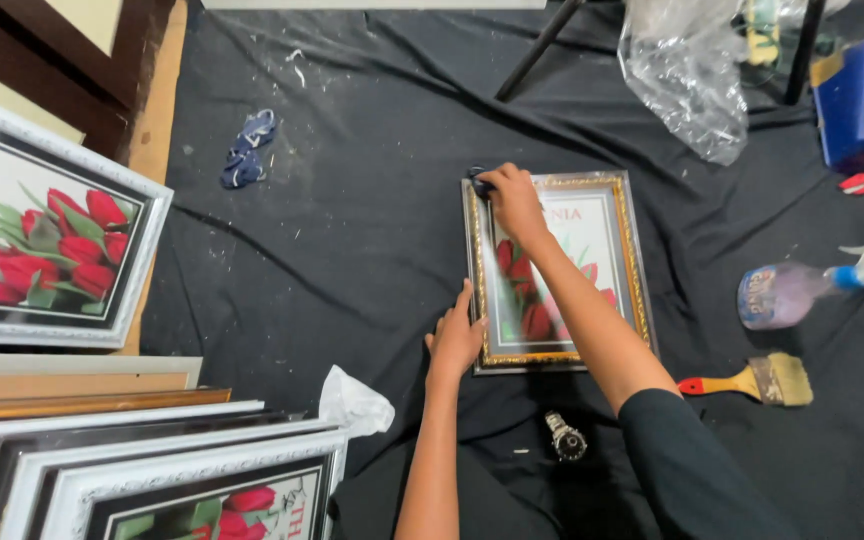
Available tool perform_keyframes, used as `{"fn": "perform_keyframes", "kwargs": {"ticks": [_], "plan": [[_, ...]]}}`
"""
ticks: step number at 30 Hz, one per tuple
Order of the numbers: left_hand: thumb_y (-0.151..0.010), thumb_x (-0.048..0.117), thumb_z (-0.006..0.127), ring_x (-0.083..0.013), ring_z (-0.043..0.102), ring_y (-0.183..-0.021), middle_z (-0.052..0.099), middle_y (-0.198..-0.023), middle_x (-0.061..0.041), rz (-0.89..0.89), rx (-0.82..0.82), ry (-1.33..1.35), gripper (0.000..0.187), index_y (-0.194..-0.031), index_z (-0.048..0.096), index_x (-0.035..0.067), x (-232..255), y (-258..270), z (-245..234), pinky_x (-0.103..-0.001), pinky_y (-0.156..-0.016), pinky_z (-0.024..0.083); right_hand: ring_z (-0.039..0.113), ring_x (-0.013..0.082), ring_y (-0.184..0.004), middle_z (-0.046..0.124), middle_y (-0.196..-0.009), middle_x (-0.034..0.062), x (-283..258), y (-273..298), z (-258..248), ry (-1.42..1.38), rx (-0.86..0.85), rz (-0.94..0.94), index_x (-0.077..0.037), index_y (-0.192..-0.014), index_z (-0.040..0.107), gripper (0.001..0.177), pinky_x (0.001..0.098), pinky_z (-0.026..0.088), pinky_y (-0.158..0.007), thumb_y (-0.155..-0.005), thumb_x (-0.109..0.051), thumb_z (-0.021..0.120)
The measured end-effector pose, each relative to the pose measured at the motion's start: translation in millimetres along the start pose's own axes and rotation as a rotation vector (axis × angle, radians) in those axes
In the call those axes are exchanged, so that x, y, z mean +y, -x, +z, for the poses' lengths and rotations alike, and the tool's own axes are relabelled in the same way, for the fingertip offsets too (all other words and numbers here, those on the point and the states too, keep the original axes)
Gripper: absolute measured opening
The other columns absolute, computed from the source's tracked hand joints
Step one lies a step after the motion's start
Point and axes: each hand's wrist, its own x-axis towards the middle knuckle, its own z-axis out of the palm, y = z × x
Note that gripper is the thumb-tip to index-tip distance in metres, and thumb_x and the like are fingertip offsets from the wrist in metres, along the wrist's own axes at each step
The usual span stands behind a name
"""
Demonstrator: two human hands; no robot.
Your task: Cleaning dust and smudges from picture frames using a brush, spray cleaner, and a cloth.
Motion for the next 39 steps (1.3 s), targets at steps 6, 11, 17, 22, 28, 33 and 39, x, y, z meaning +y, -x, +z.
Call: {"fn": "perform_keyframes", "kwargs": {"ticks": [6, 11, 17, 22, 28, 33, 39], "plan": [[-0.110, 0.018, 0.031, -0.0429, 0.036, -0.147, 0.046, -0.153, -0.024, 0.034, 0.032, 0.099, 0.059, -0.167, 0.017, 0.028, -11.7, -8.0, 4.5, -0.064, -0.115, 0.020, 0.065, 0.0364, -0.097, 0.063, -0.105, 0.0007, -31.2, 31.5, -17.8, 0.123, -0.201, -0.278, -0.028, -0.102, 0.070, 0.034, 0.0448, 0.062, -0.078, -0.086, 0.001, 0.062], [-0.109, 0.016, 0.027, -0.0411, 0.037, -0.148, 0.041, -0.160, -0.022, 0.042, 0.090, 0.213, 0.056, -0.164, 0.028, 0.026, -30.3, -26.2, 12.4, -0.061, -0.117, 0.024, 0.065, 0.0286, -0.097, 0.065, -0.110, 0.0029, -72.1, 102.2, -45.6, 0.183, -0.311, -0.291, -0.020, -0.106, 0.067, 0.027, 0.0369, 0.056, -0.085, -0.087, -0.001, 0.063], [-0.106, 0.015, 0.028, -0.0447, 0.052, -0.136, 0.052, -0.148, -0.027, 0.020, 0.216, 0.407, 0.049, -0.148, 0.049, 0.026, -33.0, -34.9, 15.7, -0.054, -0.107, 0.047, 0.061, 0.0291, -0.099, 0.061, -0.116, 0.0037, -101.6, 189.5, -69.4, 0.160, -0.329, -0.311, -0.018, -0.111, 0.062, 0.032, 0.0367, 0.050, -0.091, -0.083, -0.002, 0.060], [-0.104, 0.030, 0.036, -0.0427, 0.054, -0.134, 0.058, -0.144, -0.023, 0.018, 0.191, 0.299, 0.043, -0.142, 0.055, 0.025, -20.7, -18.6, 11.9, -0.055, -0.108, 0.044, 0.061, 0.0298, -0.098, 0.063, -0.113, 0.0013, -102.8, 231.6, -124.7, 0.040, -0.401, -0.280, -0.021, -0.101, 0.065, 0.026, 0.0379, 0.051, -0.092, -0.085, 0.000, 0.060], [-0.102, 0.044, 0.044, -0.0432, 0.053, -0.133, 0.055, -0.143, -0.023, 0.048, 0.202, 0.248, 0.051, -0.148, 0.049, 0.022, -28.8, -30.2, 18.3, -0.060, -0.107, 0.041, 0.069, 0.0339, -0.103, 0.069, -0.107, 0.0030, 27.6, 281.9, -171.2, 0.170, -0.332, 0.093, -0.024, -0.102, 0.073, 0.041, 0.0429, 0.053, -0.095, -0.076, 0.006, 0.065], [-0.102, 0.044, 0.043, -0.0437, 0.052, -0.134, 0.054, -0.142, -0.022, 0.019, 0.209, 0.109, 0.053, -0.150, 0.045, 0.022, -36.7, -45.8, 24.3, -0.063, -0.109, 0.038, 0.063, 0.0342, -0.102, 0.051, -0.115, 0.0014, 107.4, 316.6, -178.5, 0.273, 0.148, 0.597, -0.027, -0.118, 0.071, 0.033, 0.0439, 0.046, -0.096, -0.090, -0.011, 0.066], [-0.102, 0.035, 0.046, -0.0442, 0.057, -0.126, 0.057, -0.130, -0.025, 0.082, 0.304, 0.141, 0.051, -0.145, 0.051, 0.007, -18.5, -19.9, 26.3, -0.058, -0.101, 0.047, 0.053, 0.0417, -0.110, 0.048, -0.117, 0.0152, 48.7, 261.7, -195.1, 0.324, 0.430, 0.429, -0.011, -0.130, 0.061, 0.046, 0.0511, 0.041, -0.092, -0.086, -0.010, 0.074]]}}
